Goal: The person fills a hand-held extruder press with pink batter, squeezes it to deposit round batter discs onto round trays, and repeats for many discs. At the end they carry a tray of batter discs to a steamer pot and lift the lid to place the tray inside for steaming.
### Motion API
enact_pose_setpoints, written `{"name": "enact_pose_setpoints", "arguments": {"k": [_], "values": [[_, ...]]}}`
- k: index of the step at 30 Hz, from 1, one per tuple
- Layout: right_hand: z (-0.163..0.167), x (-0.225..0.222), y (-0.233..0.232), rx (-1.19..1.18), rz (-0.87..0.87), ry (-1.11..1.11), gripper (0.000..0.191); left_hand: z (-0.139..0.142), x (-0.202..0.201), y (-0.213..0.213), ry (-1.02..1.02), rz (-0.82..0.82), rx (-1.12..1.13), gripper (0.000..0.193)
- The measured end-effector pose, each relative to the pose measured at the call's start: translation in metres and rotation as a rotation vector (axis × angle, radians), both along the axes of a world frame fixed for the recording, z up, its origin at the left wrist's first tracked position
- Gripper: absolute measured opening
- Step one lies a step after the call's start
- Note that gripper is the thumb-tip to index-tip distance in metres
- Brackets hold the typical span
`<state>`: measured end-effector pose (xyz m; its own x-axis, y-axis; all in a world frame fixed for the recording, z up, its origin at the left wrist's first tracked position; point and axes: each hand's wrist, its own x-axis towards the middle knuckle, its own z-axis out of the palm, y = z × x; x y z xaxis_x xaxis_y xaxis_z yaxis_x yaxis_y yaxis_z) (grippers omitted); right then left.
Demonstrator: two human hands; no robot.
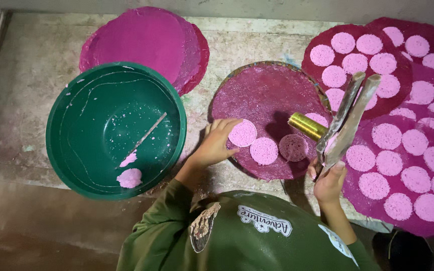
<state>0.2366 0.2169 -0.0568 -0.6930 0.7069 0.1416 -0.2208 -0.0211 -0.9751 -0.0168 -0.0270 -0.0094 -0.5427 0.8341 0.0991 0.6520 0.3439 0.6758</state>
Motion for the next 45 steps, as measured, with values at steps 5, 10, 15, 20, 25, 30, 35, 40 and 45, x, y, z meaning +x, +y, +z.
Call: {"name": "enact_pose_setpoints", "arguments": {"k": [5,10,15,20,25,30,35,40,45], "values": [[-0.002,0.004,-0.001,-0.02,0.0,-0.015,0.076,0.008,0.011,0.008,-0.019,-0.021,0.003,0.101],[-0.003,0.008,-0.002,-0.036,0.026,0.026,0.077,0.0,0.018,-0.003,0.104,0.016,0.005,0.044],[-0.003,0.009,-0.003,-0.035,0.017,-0.018,0.079,-0.013,0.014,-0.01,0.291,-0.041,0.084,0.021],[-0.004,0.008,-0.003,-0.001,0.03,-0.009,0.079,-0.02,0.01,-0.008,0.399,-0.131,0.062,0.016],[-0.006,0.009,-0.003,-0.019,0.05,0.038,0.077,-0.024,0.007,-0.008,0.25,-0.043,0.164,0.008],[-0.007,0.01,-0.001,-0.026,0.055,0.039,0.076,-0.03,-0.001,-0.002,0.206,0.167,0.138,0.008],[-0.009,0.011,0.001,-0.003,0.057,0.019,0.076,-0.031,-0.007,0.003,0.069,0.198,0.077,0.026],[-0.01,0.012,0.003,0.041,0.079,0.016,0.076,-0.027,-0.007,0.011,0.024,-0.014,0.011,0.101],[-0.006,0.01,0.004,0.017,0.052,0.046,0.076,-0.029,-0.004,0.018,0.102,0.021,-0.053,0.111]]}}
